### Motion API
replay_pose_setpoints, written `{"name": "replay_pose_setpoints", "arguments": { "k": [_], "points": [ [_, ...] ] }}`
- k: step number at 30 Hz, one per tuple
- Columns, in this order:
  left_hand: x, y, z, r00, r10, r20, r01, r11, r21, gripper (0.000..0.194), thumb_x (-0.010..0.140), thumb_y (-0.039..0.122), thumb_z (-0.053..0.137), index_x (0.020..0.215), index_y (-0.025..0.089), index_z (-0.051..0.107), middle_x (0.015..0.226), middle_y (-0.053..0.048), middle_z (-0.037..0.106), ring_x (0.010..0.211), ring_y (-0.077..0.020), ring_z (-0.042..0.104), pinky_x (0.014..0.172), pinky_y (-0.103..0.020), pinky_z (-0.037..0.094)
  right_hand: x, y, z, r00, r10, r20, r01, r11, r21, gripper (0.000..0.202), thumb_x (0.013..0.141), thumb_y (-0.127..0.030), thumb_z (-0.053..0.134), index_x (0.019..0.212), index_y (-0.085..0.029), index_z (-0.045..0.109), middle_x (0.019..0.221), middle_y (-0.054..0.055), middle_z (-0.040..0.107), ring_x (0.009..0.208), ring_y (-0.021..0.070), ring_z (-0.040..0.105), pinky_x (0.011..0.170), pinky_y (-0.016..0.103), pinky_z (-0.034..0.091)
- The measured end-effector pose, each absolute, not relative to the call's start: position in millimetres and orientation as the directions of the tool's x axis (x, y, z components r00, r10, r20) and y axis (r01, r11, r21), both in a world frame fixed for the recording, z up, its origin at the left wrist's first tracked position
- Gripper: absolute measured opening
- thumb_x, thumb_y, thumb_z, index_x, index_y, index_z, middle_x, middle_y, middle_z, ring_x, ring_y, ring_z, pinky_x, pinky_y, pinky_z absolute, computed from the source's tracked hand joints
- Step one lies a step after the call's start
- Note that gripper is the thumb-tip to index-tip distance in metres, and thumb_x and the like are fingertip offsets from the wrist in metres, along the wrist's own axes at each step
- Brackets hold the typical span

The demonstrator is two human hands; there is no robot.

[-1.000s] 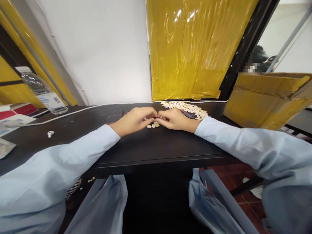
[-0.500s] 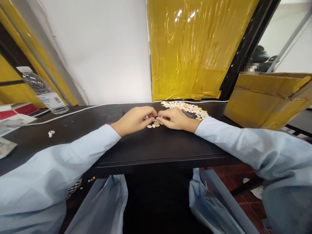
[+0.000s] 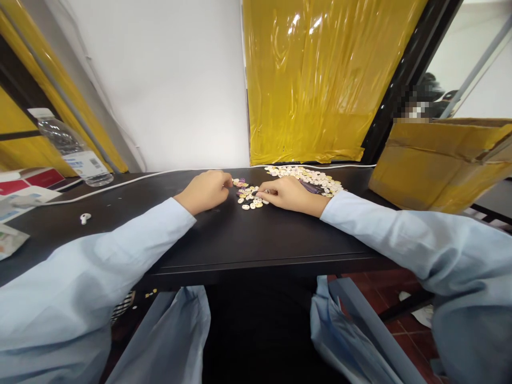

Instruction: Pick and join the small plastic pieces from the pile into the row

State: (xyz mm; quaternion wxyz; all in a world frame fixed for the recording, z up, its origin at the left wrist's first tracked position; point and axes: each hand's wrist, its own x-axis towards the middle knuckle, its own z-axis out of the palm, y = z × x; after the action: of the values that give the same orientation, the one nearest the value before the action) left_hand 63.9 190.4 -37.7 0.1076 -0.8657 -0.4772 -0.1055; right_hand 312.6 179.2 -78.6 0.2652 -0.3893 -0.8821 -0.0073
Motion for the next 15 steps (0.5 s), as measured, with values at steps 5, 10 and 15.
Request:
{"name": "replay_pose_setpoints", "arguments": {
  "k": [5, 10, 15],
  "points": [
    [63.2, 187.4, -34.9, 0.486, 0.847, 0.215, 0.874, -0.467, -0.135, 0.030, 0.079, 0.017, 0.048, 0.096, 0.019, 0.074, 0.101, -0.010, 0.077, 0.091, -0.0285, 0.070, 0.075, -0.034, 0.050, 310.3, 174.3, -75.4, -0.529, 0.695, 0.488, 0.717, 0.673, -0.182, 0.028, 0.098, -0.038, 0.054, 0.096, -0.021, 0.076, 0.080, 0.002, 0.074, 0.065, 0.0143, 0.060, 0.063, 0.026, 0.032],
    [57.9, 182.4, -21.0, 0.438, 0.885, 0.159, 0.899, -0.436, -0.046, 0.028, 0.083, 0.027, 0.047, 0.090, 0.021, 0.073, 0.085, -0.007, 0.077, 0.077, -0.0246, 0.069, 0.069, -0.030, 0.047, 307.6, 168.8, -70.8, -0.463, 0.745, 0.480, 0.766, 0.609, -0.206, 0.029, 0.098, -0.039, 0.055, 0.107, -0.020, 0.074, 0.077, 0.002, 0.072, 0.065, 0.0151, 0.059, 0.065, 0.026, 0.033],
    [53.8, 182.2, -18.1, 0.451, 0.887, 0.095, 0.887, -0.458, 0.056, 0.025, 0.080, 0.031, 0.049, 0.084, 0.021, 0.072, 0.069, -0.004, 0.073, 0.064, -0.0233, 0.068, 0.062, -0.031, 0.046, 308.0, 170.1, -72.0, -0.457, 0.746, 0.484, 0.769, 0.605, -0.206, 0.029, 0.098, -0.039, 0.054, 0.107, -0.020, 0.073, 0.076, 0.002, 0.071, 0.064, 0.0153, 0.058, 0.065, 0.026, 0.034]
  ]
}}
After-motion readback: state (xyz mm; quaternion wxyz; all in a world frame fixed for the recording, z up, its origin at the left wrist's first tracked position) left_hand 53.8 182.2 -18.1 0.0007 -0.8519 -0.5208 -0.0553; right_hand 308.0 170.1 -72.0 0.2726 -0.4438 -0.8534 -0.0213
